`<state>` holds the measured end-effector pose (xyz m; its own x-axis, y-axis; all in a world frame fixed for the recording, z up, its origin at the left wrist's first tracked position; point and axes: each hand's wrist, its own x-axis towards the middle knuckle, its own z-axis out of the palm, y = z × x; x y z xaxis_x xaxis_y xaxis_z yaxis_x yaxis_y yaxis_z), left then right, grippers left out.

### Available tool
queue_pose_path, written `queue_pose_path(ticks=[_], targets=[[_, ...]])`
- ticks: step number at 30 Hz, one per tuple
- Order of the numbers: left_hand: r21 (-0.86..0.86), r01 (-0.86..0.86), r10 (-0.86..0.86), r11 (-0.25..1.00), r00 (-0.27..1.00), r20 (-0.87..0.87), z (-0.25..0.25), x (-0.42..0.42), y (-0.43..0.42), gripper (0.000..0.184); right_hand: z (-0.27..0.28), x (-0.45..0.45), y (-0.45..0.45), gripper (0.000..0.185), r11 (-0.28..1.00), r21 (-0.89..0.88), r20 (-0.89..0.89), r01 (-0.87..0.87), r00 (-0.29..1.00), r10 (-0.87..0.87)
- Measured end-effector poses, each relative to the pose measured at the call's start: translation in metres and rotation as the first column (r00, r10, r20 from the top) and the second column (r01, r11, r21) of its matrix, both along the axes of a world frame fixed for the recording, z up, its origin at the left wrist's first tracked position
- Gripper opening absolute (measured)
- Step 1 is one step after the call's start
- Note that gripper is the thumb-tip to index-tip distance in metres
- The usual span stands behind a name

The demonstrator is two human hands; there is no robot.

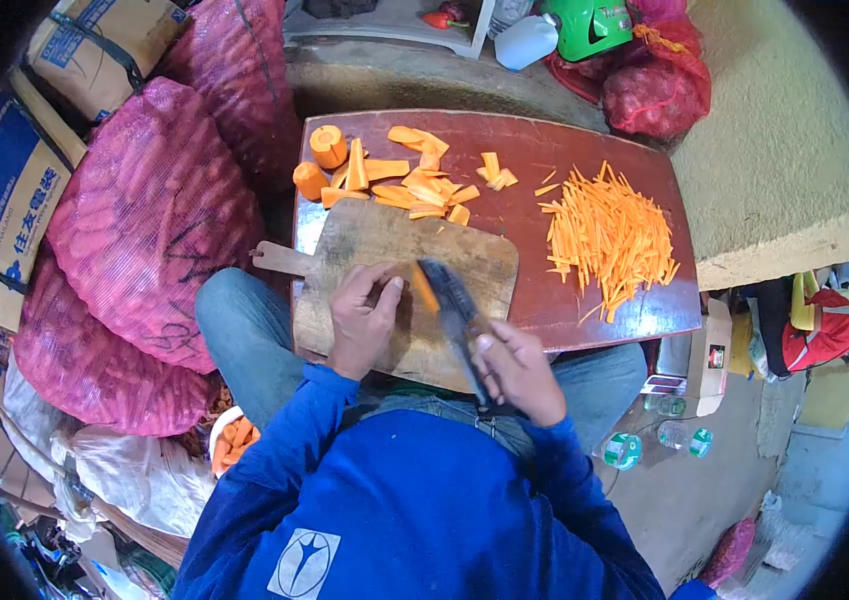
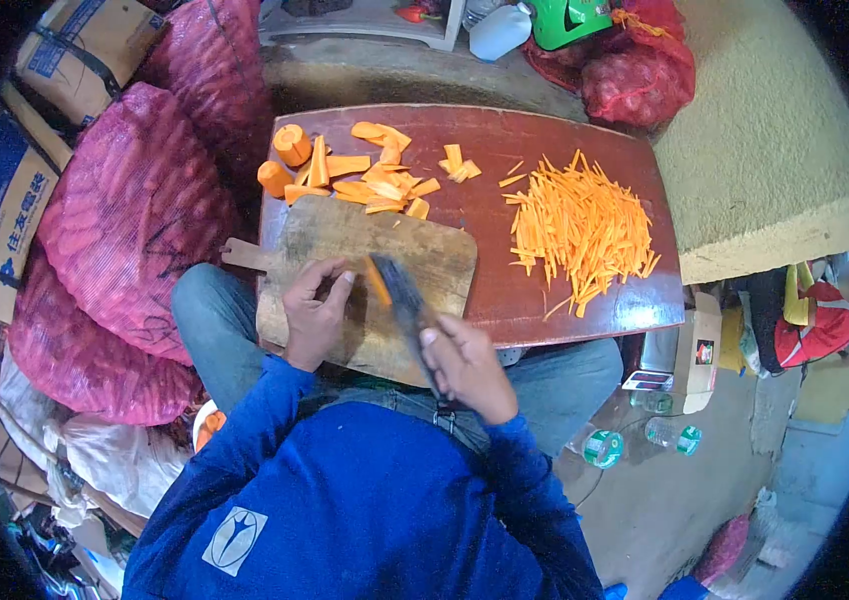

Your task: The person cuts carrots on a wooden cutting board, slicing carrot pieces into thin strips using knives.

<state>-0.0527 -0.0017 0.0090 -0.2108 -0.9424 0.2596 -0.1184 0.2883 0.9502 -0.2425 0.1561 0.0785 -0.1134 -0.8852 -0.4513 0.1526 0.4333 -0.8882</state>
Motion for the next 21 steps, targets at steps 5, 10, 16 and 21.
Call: queue_pose_path(ticks=[5,10,16,21], targets=[[-0.196,0.075,-0.031,0.978,0.975,0.22,-0.001,0.0,-0.002,0.02,-0.019,-0.089,0.007,0.024,0.942,-0.151,-0.423,0.299,0.842,-0.335],[-0.218,0.102,-0.046,0.971,0.968,0.248,-0.002,-0.001,-0.005,0.019,0.0,-0.131,0.01,0.027,0.897,-0.196,-0.491,0.395,0.753,-0.439],[-0.161,0.07,-0.042,0.984,0.984,0.171,0.002,-0.004,-0.002,0.02,-0.02,-0.041,-0.002,0.044,0.909,-0.379,-0.866,-0.172,0.413,-0.283],[-0.016,0.009,-0.009,1.0,0.999,0.041,0.002,-0.001,-0.002,0.019,-0.028,0.0,-0.011,0.05,0.851,-0.266,-0.939,-0.453,0.319,-0.124]])
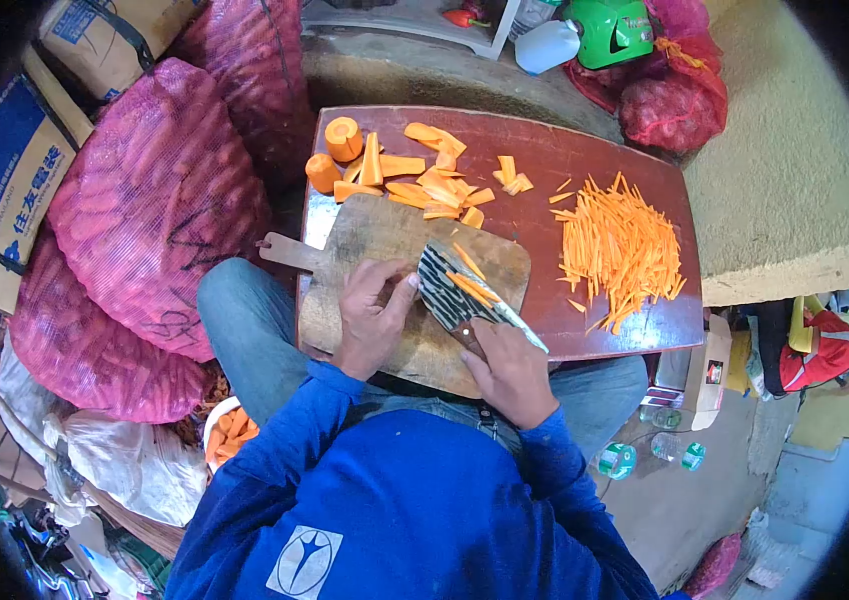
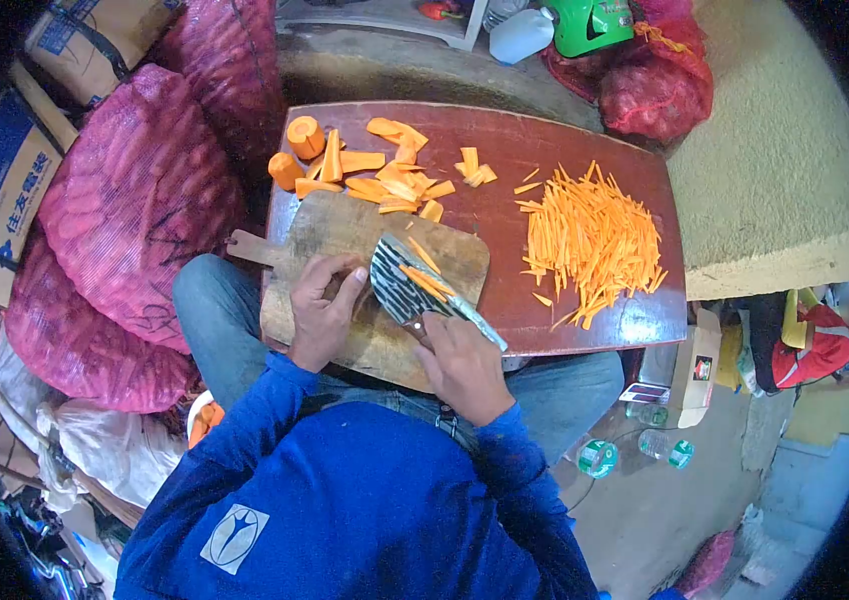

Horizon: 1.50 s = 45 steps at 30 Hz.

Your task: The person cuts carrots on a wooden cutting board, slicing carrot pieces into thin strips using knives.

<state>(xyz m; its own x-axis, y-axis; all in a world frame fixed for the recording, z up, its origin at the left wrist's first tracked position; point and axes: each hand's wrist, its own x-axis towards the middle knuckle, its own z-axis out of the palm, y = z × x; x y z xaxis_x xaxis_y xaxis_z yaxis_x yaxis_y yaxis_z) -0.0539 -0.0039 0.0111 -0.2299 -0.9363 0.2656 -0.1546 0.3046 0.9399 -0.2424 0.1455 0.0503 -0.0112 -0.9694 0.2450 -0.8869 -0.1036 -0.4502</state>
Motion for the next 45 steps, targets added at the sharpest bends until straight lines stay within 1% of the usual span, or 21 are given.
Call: queue_pose_path(ticks=[2,3,5,6,7,8,11,14,17,19,23,25,26,28,32,34,35,37,41,43,45], targets=[[-0.065,0.039,-0.035,0.997,0.997,0.066,-0.003,0.001,-0.001,0.021,-0.001,0.007,0.0,0.05,1.0,0.027,-0.021,-0.002,1.0,0.003],[-0.065,0.041,-0.037,0.997,0.997,0.063,-0.002,0.001,-0.001,0.021,-0.001,0.01,0.0,0.049,0.999,0.051,-0.045,0.001,0.999,0.001],[-0.266,0.127,-0.053,0.955,0.961,0.27,0.002,-0.001,-0.001,0.026,0.003,0.011,-0.002,0.044,0.999,0.037,-0.045,-0.007,0.999,0.008],[-0.27,0.129,-0.054,0.954,0.962,0.269,0.002,-0.002,-0.001,0.026,0.005,0.011,-0.003,0.041,0.998,0.055,0.008,-0.02,1.0,0.019],[-0.32,0.162,-0.055,0.933,0.946,0.321,0.003,-0.003,0.0,0.029,0.006,0.011,-0.005,0.038,0.997,0.07,0.063,-0.035,0.998,0.031],[-0.366,0.197,-0.051,0.909,0.927,0.372,0.003,-0.003,0.001,0.031,0.006,0.01,-0.008,0.038,0.997,0.065,0.063,-0.036,0.998,0.032],[-0.327,0.205,-0.079,0.922,0.929,0.362,0.001,-0.001,-0.001,0.033,0.006,0.002,-0.023,0.039,1.0,0.009,0.082,-0.015,0.997,0.014],[-0.322,0.202,-0.088,0.925,0.938,0.335,-0.004,-0.001,-0.003,0.032,0.006,-0.002,-0.042,0.036,0.999,-0.01,0.023,0.05,0.998,-0.05],[-0.332,0.205,-0.09,0.921,0.94,0.329,-0.003,0.0,-0.003,0.032,0.0,-0.006,-0.059,0.035,0.995,-0.006,-0.007,0.101,0.995,-0.101],[-0.32,0.205,-0.089,0.925,0.936,0.342,-0.001,0.001,-0.003,0.031,0.004,-0.006,-0.068,0.035,0.983,0.064,-0.016,0.174,0.985,-0.173],[-0.329,0.204,-0.077,0.922,0.93,0.359,0.0,0.001,-0.003,0.031,-0.011,-0.03,-0.077,0.032,0.977,0.024,-0.054,0.213,0.976,-0.212],[-0.331,0.205,-0.086,0.921,0.936,0.34,-0.005,0.002,-0.004,0.031,-0.013,-0.056,-0.077,0.028,0.939,0.003,-0.09,0.344,0.935,-0.342],[-0.336,0.211,-0.099,0.918,0.941,0.323,-0.007,0.002,-0.005,0.03,-0.014,-0.066,-0.075,0.028,0.941,0.003,-0.092,0.338,0.937,-0.337],[-0.331,0.207,-0.096,0.921,0.942,0.321,-0.006,0.002,-0.006,0.03,-0.012,-0.077,-0.073,0.024,0.916,-0.04,0.01,0.4,0.916,-0.4],[-0.319,0.22,-0.108,0.922,0.937,0.332,-0.001,0.002,-0.005,0.029,-0.008,-0.069,-0.071,0.023,0.946,-0.005,-0.02,0.326,0.945,-0.326],[-0.311,0.226,-0.119,0.923,0.937,0.327,-0.001,0.001,-0.004,0.027,-0.002,-0.056,-0.077,0.024,0.977,-0.1,-0.054,0.191,0.979,-0.197],[-0.304,0.233,-0.129,0.924,0.937,0.325,-0.001,0.002,-0.004,0.026,0.001,-0.051,-0.081,0.024,0.977,-0.1,-0.051,0.191,0.979,-0.197],[-0.309,0.23,-0.123,0.923,0.936,0.331,-0.002,0.002,-0.004,0.026,0.006,-0.045,-0.091,0.025,0.993,-0.092,-0.118,0.068,0.99,-0.079],[-0.315,0.226,-0.122,0.922,0.94,0.32,-0.002,0.002,-0.004,0.026,-0.005,-0.065,-0.095,0.024,0.995,-0.097,-0.043,0.035,0.998,-0.039],[-0.316,0.225,-0.118,0.922,0.939,0.323,-0.003,0.003,-0.004,0.026,-0.012,-0.085,-0.085,0.022,0.986,-0.157,-0.064,0.061,0.995,-0.072],[-0.315,0.229,-0.121,0.921,0.937,0.327,-0.003,0.003,-0.004,0.025,-0.023,-0.113,-0.071,0.022,0.989,-0.106,-0.051,0.106,0.992,-0.112]])
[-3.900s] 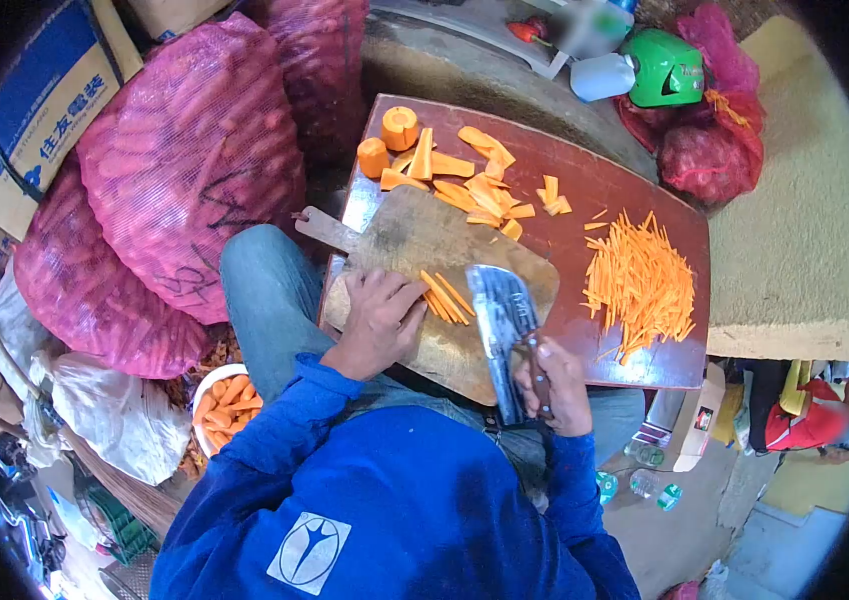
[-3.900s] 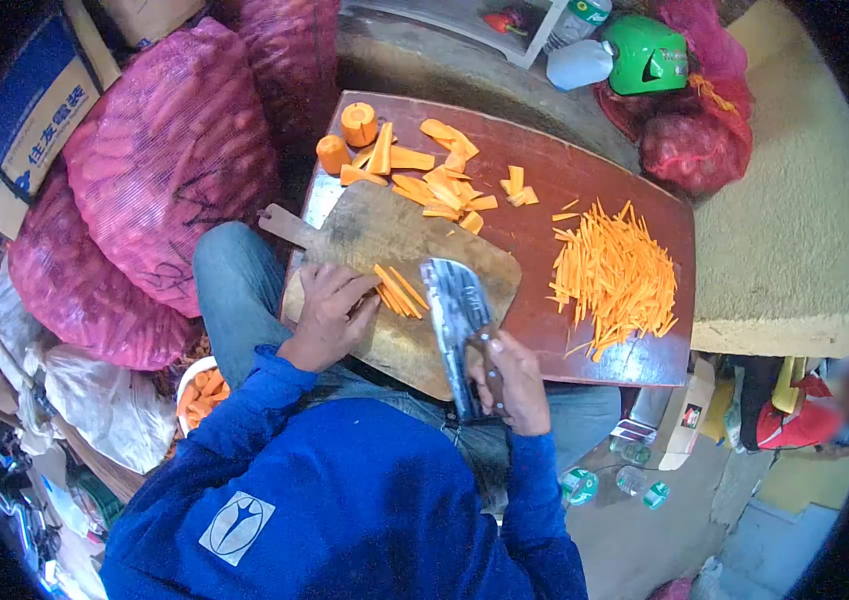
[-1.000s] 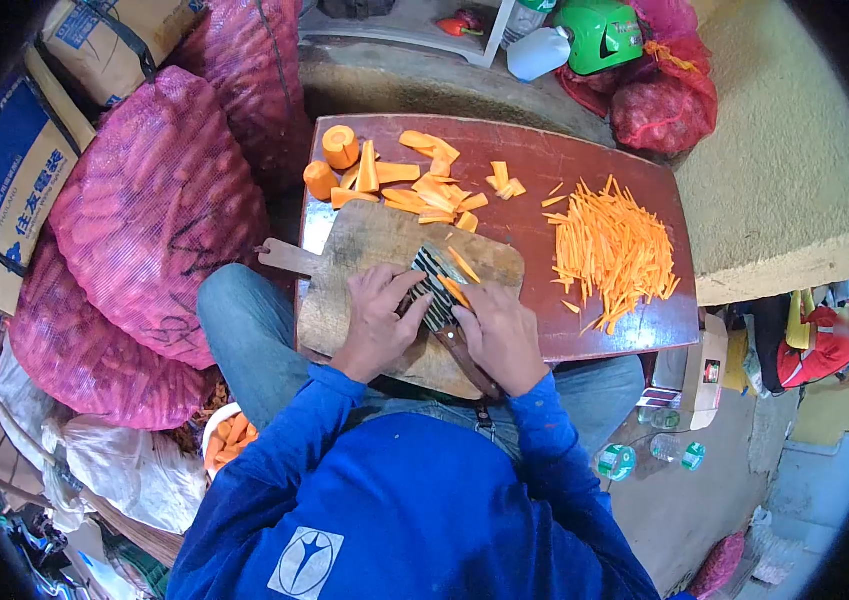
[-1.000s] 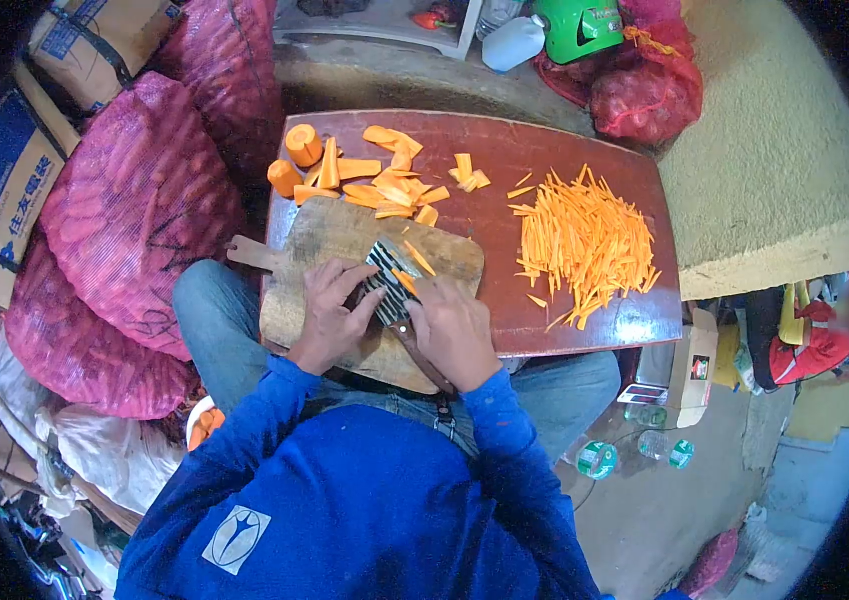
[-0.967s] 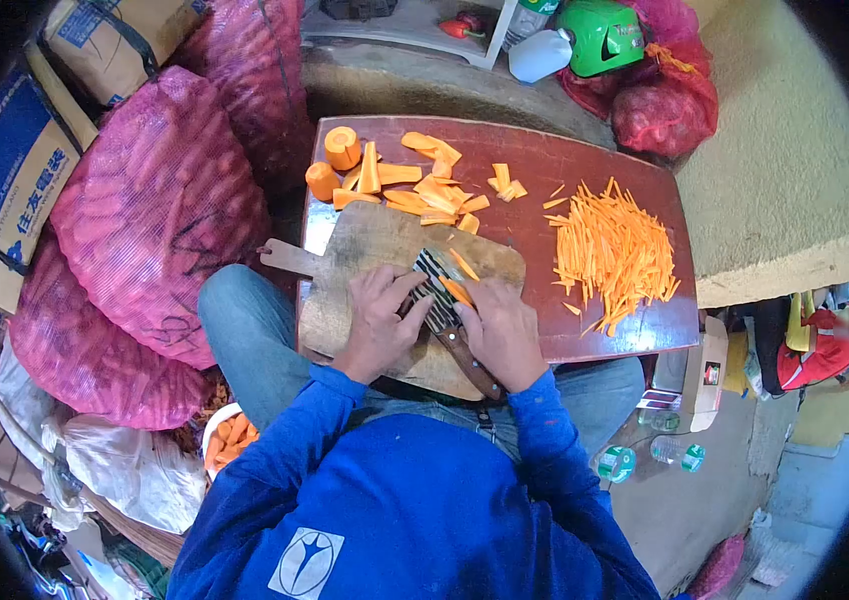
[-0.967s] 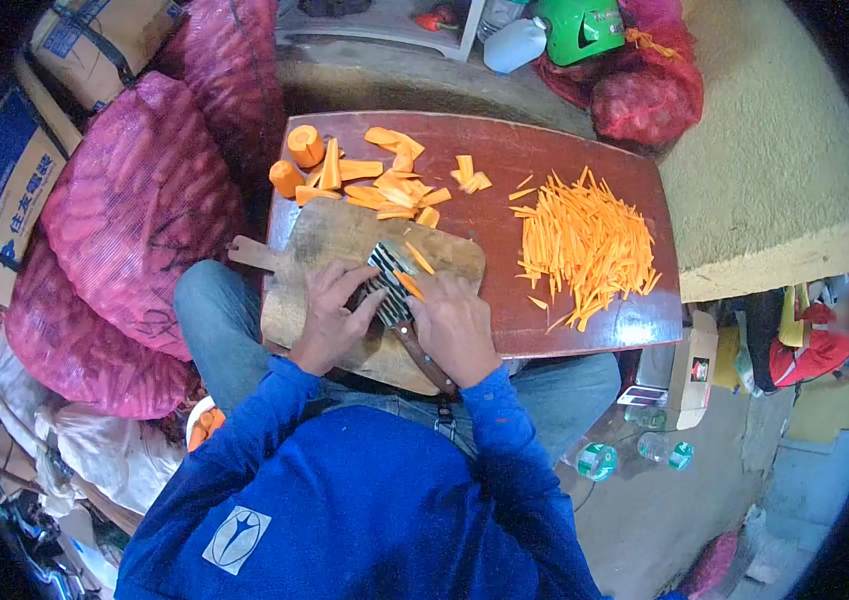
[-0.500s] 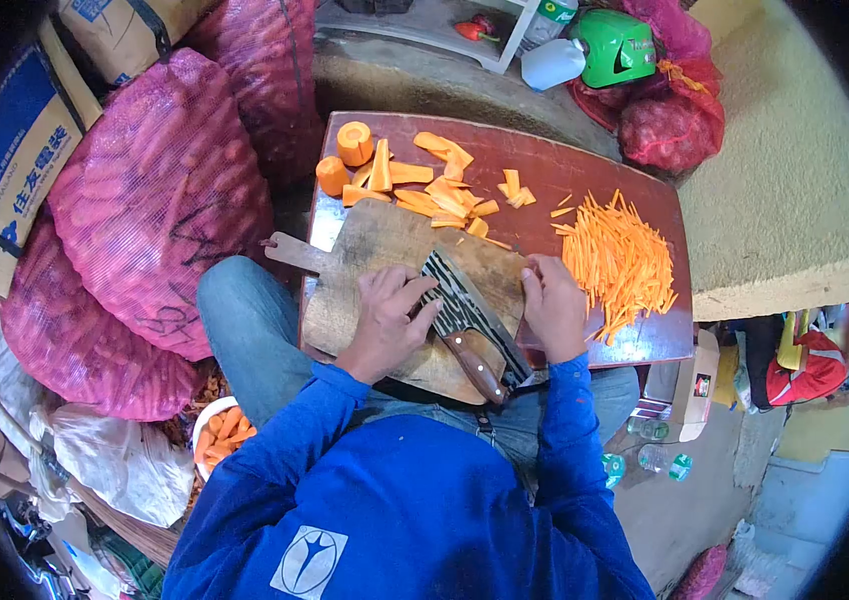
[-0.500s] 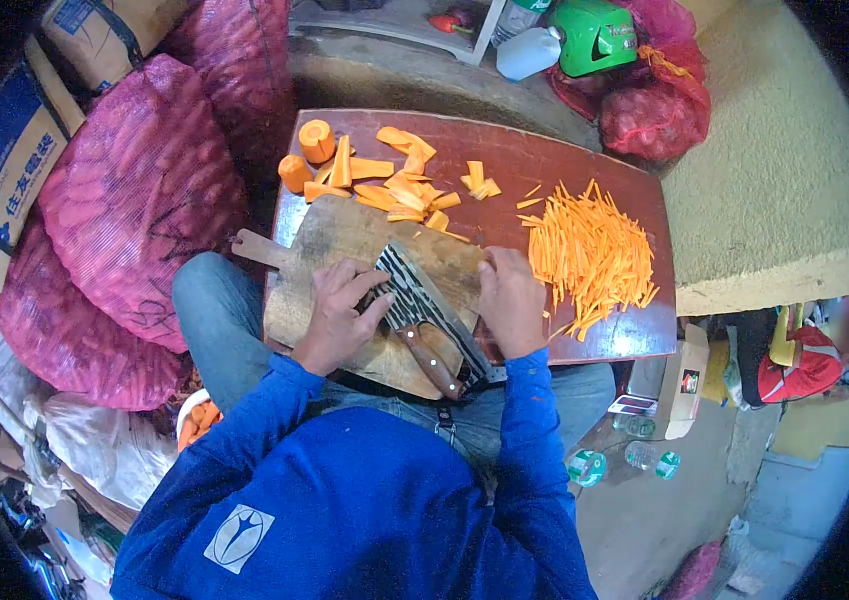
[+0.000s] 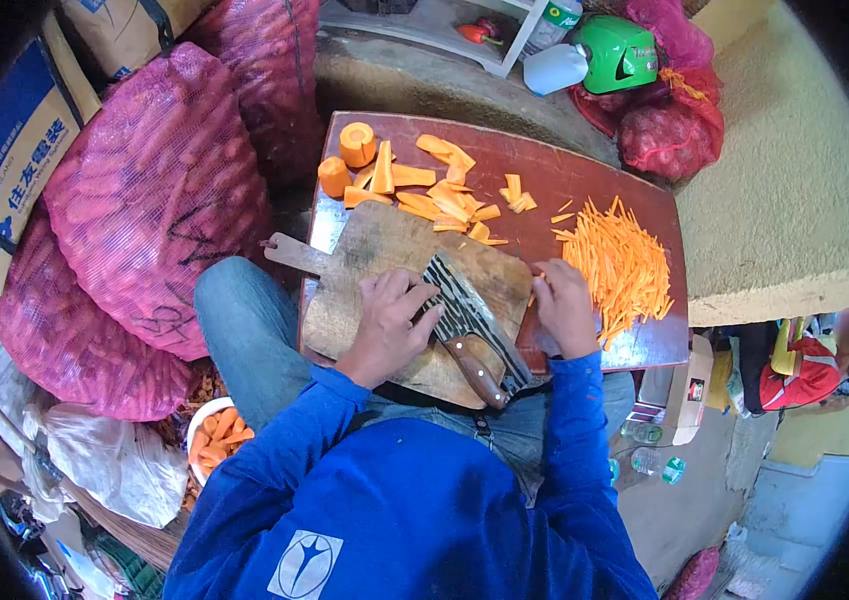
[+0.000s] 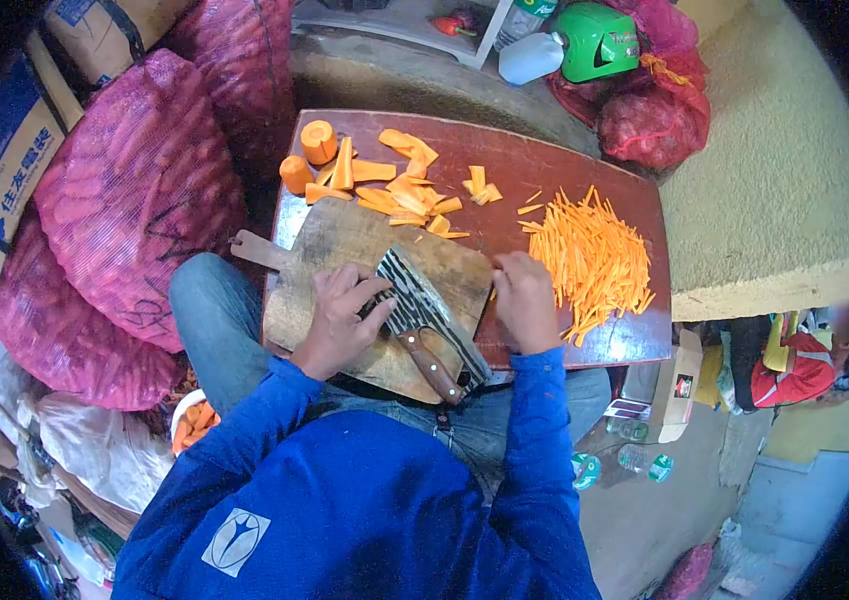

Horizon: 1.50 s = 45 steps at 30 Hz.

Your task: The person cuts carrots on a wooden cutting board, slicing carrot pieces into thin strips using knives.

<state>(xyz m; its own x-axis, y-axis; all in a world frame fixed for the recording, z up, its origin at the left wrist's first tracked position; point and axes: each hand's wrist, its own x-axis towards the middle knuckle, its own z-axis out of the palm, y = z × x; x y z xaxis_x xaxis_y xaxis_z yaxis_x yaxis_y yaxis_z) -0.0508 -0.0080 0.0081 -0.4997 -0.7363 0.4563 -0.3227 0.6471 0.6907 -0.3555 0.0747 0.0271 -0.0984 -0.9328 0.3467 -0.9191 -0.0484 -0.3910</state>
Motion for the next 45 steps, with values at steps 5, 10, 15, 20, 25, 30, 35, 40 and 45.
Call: queue_pose_path(ticks=[5,10,15,20,25,30,35,40,45], targets=[[-0.024,-0.007,0.007,1.0,1.0,0.014,0.003,-0.002,0.0,0.023,-0.006,-0.02,0.023,0.027,0.991,0.039,-0.019,0.129,0.992,-0.128],[-0.018,-0.012,0.012,1.0,1.0,0.015,0.002,-0.003,0.0,0.023,-0.012,-0.004,0.017,0.025,0.993,0.063,-0.143,0.102,0.985,-0.093],[-0.003,-0.01,0.01,1.0,1.0,0.012,0.004,-0.002,0.001,0.022,-0.006,-0.018,0.002,0.019,0.977,0.021,-0.209,0.212,0.957,-0.203],[-0.005,-0.017,0.017,1.0,0.999,0.04,0.004,-0.004,0.001,0.022,-0.007,-0.012,-0.039,0.016,1.0,0.02,0.021,-0.02,1.0,0.02],[-0.01,-0.008,0.008,1.0,0.999,0.032,0.002,-0.003,0.0,0.022,-0.007,-0.006,-0.085,0.016,0.972,0.213,0.097,-0.103,0.992,0.084],[-0.014,0.013,-0.013,1.0,1.0,0.022,-0.002,-0.002,0.0,0.024,-0.011,-0.013,-0.104,0.012,0.934,0.326,0.065,-0.147,0.989,0.132],[0.008,0.016,-0.017,1.0,1.0,0.024,-0.004,-0.002,-0.001,0.025,-0.015,-0.031,-0.091,0.01,0.953,0.26,0.003,-0.157,0.987,0.162],[0.007,0.01,-0.01,1.0,1.0,0.023,-0.002,-0.001,0.0,0.026,-0.01,-0.067,-0.053,0.013,0.961,0.274,-0.272,0.035,0.961,0.043],[0.006,0.022,-0.022,1.0,1.0,0.014,-0.001,-0.002,0.0,0.025,0.02,-0.083,0.001,0.017,0.947,0.203,-0.357,0.25,0.919,-0.167]])
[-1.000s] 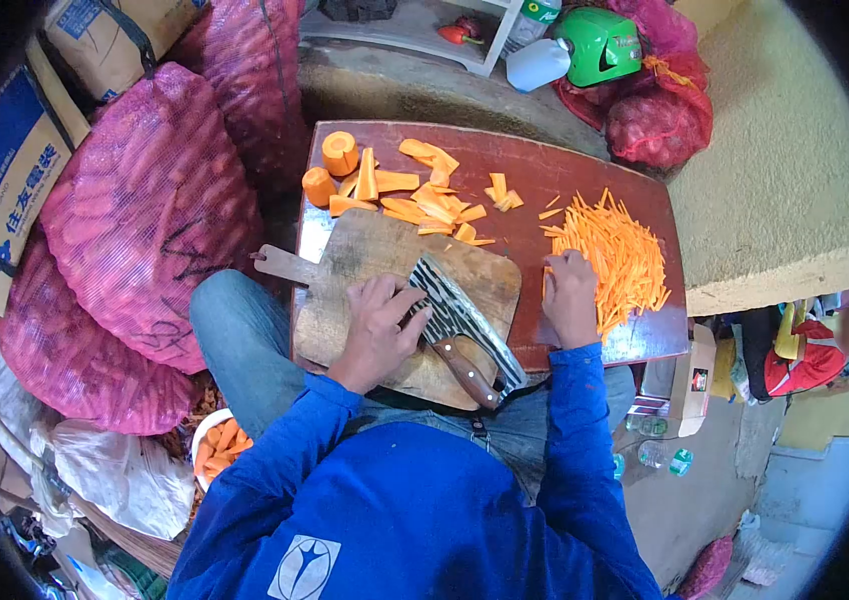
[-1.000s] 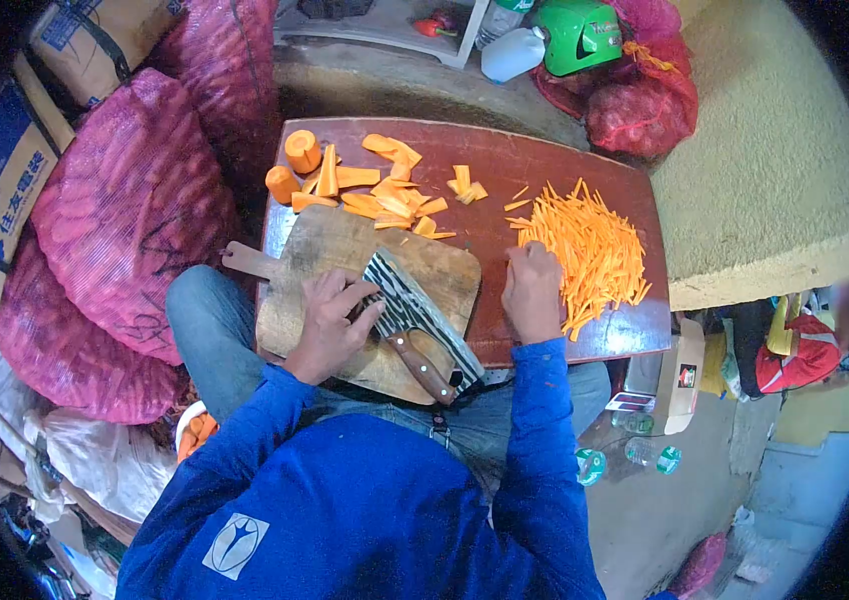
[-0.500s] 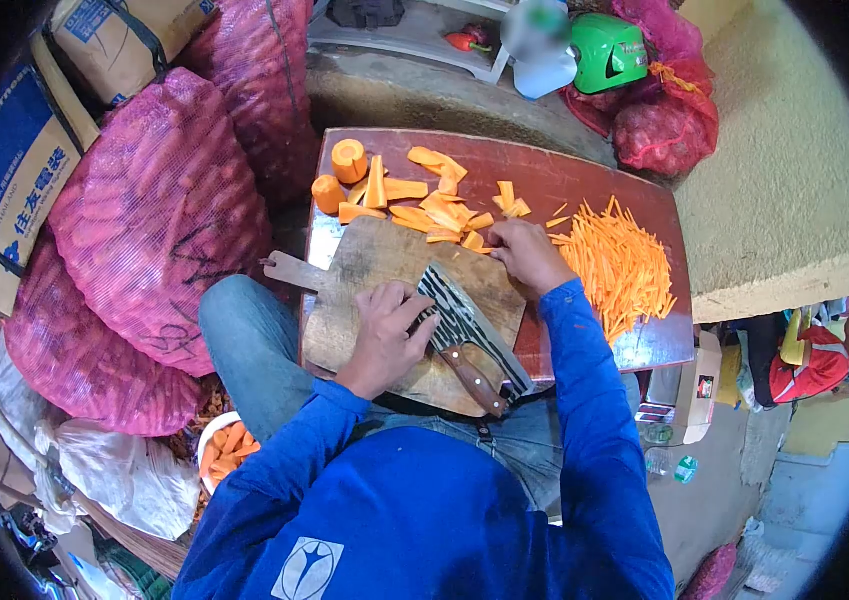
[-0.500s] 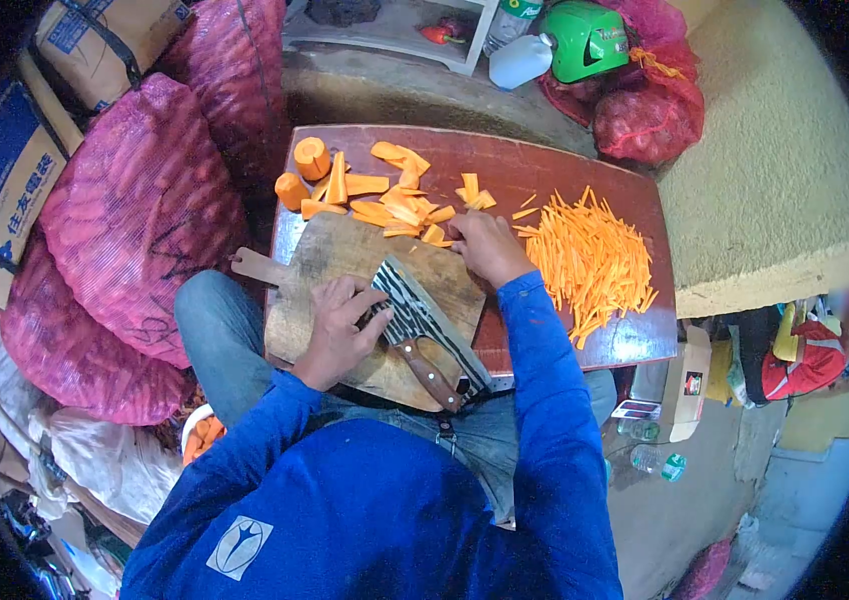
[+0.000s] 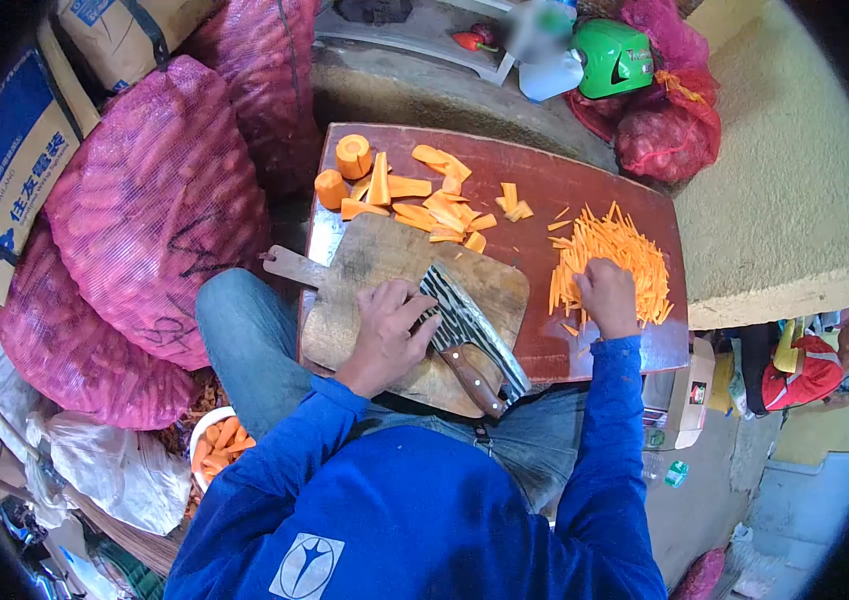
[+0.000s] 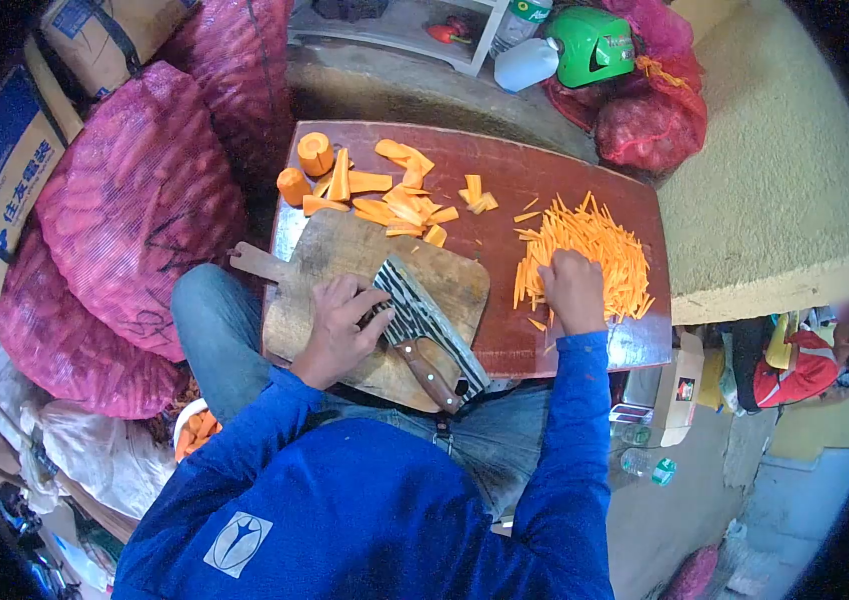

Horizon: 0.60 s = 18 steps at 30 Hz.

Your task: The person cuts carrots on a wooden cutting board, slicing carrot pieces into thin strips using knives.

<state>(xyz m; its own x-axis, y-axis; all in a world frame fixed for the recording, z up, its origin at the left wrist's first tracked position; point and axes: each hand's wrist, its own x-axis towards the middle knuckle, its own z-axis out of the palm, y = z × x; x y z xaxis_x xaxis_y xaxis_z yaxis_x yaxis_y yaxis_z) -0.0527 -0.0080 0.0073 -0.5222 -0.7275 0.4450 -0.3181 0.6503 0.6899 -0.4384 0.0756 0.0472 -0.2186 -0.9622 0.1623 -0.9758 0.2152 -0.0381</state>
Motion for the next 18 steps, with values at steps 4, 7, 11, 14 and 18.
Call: queue_pose_path(ticks=[4,7,11,14,18], targets=[[-0.024,-0.019,0.02,1.0,1.0,0.012,0.002,-0.002,-0.001,0.025,0.005,0.024,0.032,0.015,0.986,-0.091,0.312,0.141,0.944,-0.106],[-0.036,-0.034,0.034,0.999,0.999,0.01,0.003,-0.001,-0.001,0.024,-0.016,0.04,0.06,0.014,0.969,-0.128,0.56,0.213,0.821,-0.107],[0.015,-0.028,0.028,1.0,1.0,-0.011,0.008,0.004,0.003,0.022,-0.027,0.073,0.09,0.015,0.932,-0.215,0.703,0.293,0.708,-0.06],[0.02,-0.043,0.044,0.999,0.999,-0.027,0.012,0.019,0.008,0.021,-0.02,0.094,0.118,0.01,0.909,-0.079,0.948,0.41,0.313,-0.059],[-0.027,-0.12,0.121,0.992,0.992,0.032,0.035,0.05,0.021,0.021,-0.008,0.086,0.166,0.012,0.946,0.279,0.938,0.163,0.167,-0.305]])
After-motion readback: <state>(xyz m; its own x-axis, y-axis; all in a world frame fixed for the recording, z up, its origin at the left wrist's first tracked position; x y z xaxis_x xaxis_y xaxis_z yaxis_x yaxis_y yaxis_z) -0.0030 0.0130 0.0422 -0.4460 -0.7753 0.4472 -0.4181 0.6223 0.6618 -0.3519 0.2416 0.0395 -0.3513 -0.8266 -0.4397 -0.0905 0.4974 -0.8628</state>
